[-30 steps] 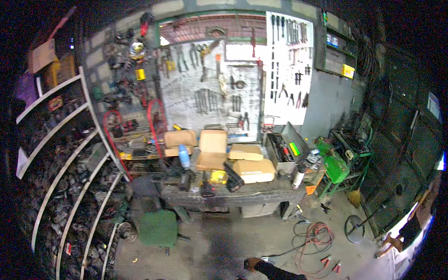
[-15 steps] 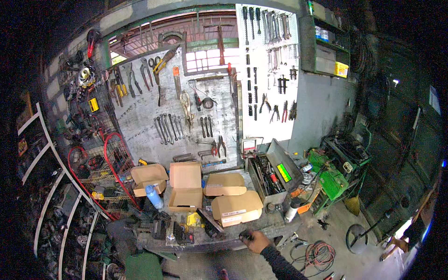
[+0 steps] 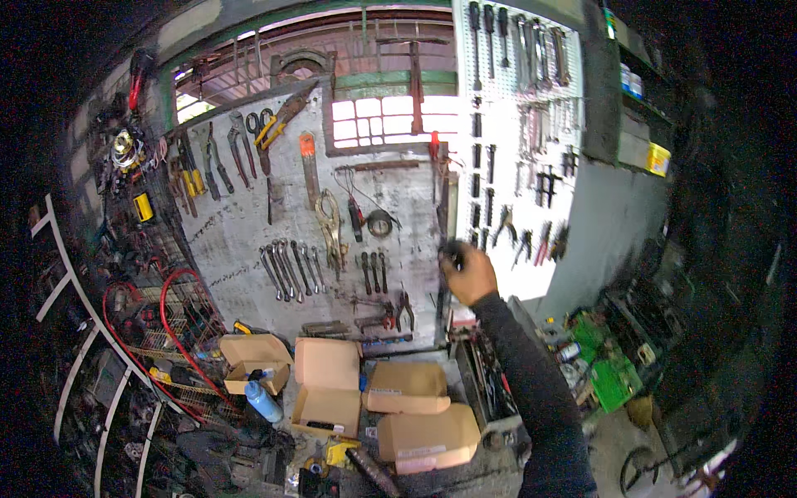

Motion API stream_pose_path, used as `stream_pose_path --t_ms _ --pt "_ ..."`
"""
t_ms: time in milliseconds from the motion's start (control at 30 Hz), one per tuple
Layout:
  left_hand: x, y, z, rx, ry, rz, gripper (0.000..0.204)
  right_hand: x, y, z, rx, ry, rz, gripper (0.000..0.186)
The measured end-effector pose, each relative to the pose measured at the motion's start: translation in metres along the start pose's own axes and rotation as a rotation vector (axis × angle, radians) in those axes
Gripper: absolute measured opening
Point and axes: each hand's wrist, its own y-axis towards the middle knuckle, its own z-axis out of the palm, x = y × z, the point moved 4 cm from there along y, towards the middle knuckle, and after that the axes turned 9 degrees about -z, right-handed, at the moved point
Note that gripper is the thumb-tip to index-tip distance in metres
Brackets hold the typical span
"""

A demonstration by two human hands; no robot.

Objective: The person disassembles and reassembles a cylindrical mechanical component using pliers, a hammer, and a screwdriver. They remove small internal pieces, tap them into place, and repeatedly adjust the assembly on a cluttered workbench.

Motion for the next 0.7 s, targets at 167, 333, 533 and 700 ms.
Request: stream_pose_path --t_ms 167,333,533,700 --pt "0.019 -0.087 0.047 -0.386 -0.159 0.110 0.021 -0.050 0.204 0.021 -0.106 -0.547 -0.139 0.030" --pt "0.089 -0.180 0.102 -0.068 0.191 -0.440 0.026 -0.091 0.322 0.045 0.138 -0.771 0.026 0.043" --pt "0.136 -0.235 0.153 0.043 0.336 -0.599 0.036 -0.120 0.410 0.061 0.054 -0.570 0.091 0.035" --pt "0.102 -0.228 0.155 -0.438 0.812 0.074 0.038 -0.064 0.475 -0.024 -0.194 -0.392 -0.169 0.031"
